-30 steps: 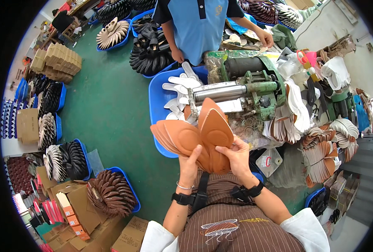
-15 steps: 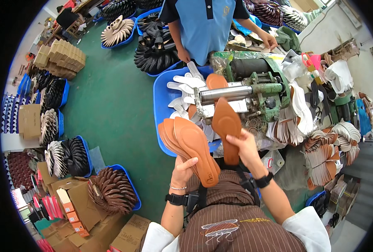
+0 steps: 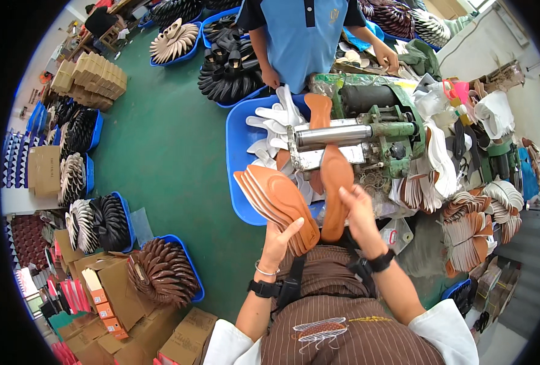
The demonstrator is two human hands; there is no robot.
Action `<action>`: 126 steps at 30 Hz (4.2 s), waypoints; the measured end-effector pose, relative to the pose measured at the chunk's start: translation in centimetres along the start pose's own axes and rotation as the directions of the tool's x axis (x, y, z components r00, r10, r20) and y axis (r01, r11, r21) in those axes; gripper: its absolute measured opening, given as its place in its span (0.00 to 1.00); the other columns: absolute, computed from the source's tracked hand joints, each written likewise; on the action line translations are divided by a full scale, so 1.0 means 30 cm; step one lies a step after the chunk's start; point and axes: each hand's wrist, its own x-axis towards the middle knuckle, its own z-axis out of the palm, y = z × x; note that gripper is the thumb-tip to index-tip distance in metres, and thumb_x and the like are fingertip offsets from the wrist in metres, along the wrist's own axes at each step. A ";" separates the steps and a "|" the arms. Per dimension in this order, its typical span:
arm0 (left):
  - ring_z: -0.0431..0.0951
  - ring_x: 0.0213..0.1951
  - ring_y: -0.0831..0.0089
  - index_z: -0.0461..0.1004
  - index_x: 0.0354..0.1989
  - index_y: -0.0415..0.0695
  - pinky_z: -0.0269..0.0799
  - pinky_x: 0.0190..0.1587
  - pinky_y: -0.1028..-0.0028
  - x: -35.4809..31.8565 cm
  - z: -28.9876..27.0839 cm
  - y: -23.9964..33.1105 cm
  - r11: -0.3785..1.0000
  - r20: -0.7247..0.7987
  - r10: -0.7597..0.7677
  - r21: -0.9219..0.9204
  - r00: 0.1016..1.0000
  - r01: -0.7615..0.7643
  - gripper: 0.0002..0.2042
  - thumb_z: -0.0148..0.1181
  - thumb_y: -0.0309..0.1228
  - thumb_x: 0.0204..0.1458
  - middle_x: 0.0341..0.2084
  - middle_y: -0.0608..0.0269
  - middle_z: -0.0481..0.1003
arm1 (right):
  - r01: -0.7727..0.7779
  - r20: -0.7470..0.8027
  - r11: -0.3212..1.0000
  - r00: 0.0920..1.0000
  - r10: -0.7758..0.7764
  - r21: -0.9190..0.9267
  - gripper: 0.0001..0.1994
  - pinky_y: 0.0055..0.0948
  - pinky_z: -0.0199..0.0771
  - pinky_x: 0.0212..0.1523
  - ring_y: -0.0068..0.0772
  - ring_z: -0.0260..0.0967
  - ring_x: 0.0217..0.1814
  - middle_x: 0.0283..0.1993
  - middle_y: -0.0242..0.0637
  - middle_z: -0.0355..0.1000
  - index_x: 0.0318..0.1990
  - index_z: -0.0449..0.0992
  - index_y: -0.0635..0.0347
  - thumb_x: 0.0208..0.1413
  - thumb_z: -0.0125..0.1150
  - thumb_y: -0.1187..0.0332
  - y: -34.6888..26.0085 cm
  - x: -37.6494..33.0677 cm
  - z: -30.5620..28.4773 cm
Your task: The person assembles footwear by attaching white straps to brown insoles using a roller machine. They handle stacks of insoles and straps, feeding them into the machine and stacking the finished products.
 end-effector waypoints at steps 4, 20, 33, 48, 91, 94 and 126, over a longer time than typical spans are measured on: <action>0.72 0.50 0.71 0.65 0.56 0.35 0.67 0.55 0.70 0.005 0.003 -0.004 0.999 0.084 -0.037 0.022 0.996 0.035 0.21 0.61 0.26 0.54 0.48 0.59 0.72 | 0.038 0.041 0.991 0.999 -0.033 -0.127 0.13 0.27 0.76 0.43 0.24 0.75 0.40 0.41 0.36 0.77 0.48 0.72 0.67 0.61 0.57 0.67 -0.051 0.114 0.025; 0.76 0.46 0.72 0.70 0.51 0.34 0.71 0.51 0.71 0.016 0.039 -0.001 0.998 0.019 0.015 0.058 1.000 -0.016 0.19 0.65 0.25 0.52 0.45 0.58 0.76 | -0.096 0.139 0.974 0.982 0.125 -0.203 0.10 0.19 0.73 0.33 0.17 0.73 0.33 0.35 0.29 0.77 0.45 0.75 0.62 0.60 0.59 0.67 -0.037 -0.014 0.118; 0.74 0.49 0.68 0.64 0.58 0.35 0.73 0.49 0.68 0.024 0.020 -0.064 1.000 0.024 -0.018 0.019 1.000 0.018 0.22 0.44 0.43 0.66 0.50 0.54 0.72 | -0.087 0.180 0.972 0.975 0.127 -0.216 0.08 0.22 0.73 0.41 0.19 0.72 0.38 0.37 0.33 0.77 0.41 0.74 0.66 0.58 0.61 0.70 0.005 -0.058 0.147; 0.77 0.42 0.70 0.68 0.53 0.36 0.75 0.46 0.71 0.029 0.049 -0.069 0.999 -0.056 -0.007 -0.052 0.998 0.004 0.20 0.39 0.40 0.68 0.45 0.55 0.74 | -0.064 0.093 0.970 0.992 0.087 -0.233 0.10 0.20 0.74 0.37 0.19 0.73 0.36 0.38 0.32 0.77 0.45 0.73 0.60 0.58 0.62 0.70 0.038 -0.080 0.126; 0.75 0.49 0.67 0.66 0.59 0.41 0.71 0.49 0.71 0.164 0.549 -0.234 0.831 0.042 -0.307 0.498 0.951 0.247 0.19 0.56 0.29 0.59 0.50 0.55 0.73 | 0.321 -0.435 0.653 0.900 0.015 0.686 0.59 0.56 0.52 0.65 0.45 0.46 0.73 0.70 0.44 0.49 0.71 0.21 0.47 0.48 0.72 0.66 -0.154 0.150 -0.892; 0.76 0.49 0.66 0.66 0.59 0.40 0.72 0.49 0.70 0.165 0.723 -0.297 0.782 0.090 -0.380 0.562 0.921 0.268 0.19 0.55 0.28 0.59 0.50 0.54 0.74 | 0.443 -0.561 0.601 0.828 0.010 0.666 0.54 0.52 0.65 0.60 0.45 0.58 0.66 0.67 0.44 0.53 0.71 0.28 0.44 0.47 0.69 0.73 -0.204 0.197 -0.933; 0.54 0.68 0.63 0.45 0.72 0.44 0.53 0.67 0.62 0.058 1.326 -0.362 0.788 0.640 -0.484 0.615 0.597 -0.021 0.51 0.73 0.29 0.39 0.69 0.54 0.50 | 0.108 -0.136 0.687 0.991 -0.013 0.718 0.13 0.27 0.74 0.48 0.26 0.71 0.46 0.46 0.34 0.72 0.52 0.69 0.58 0.68 0.43 0.63 -0.168 0.050 -1.367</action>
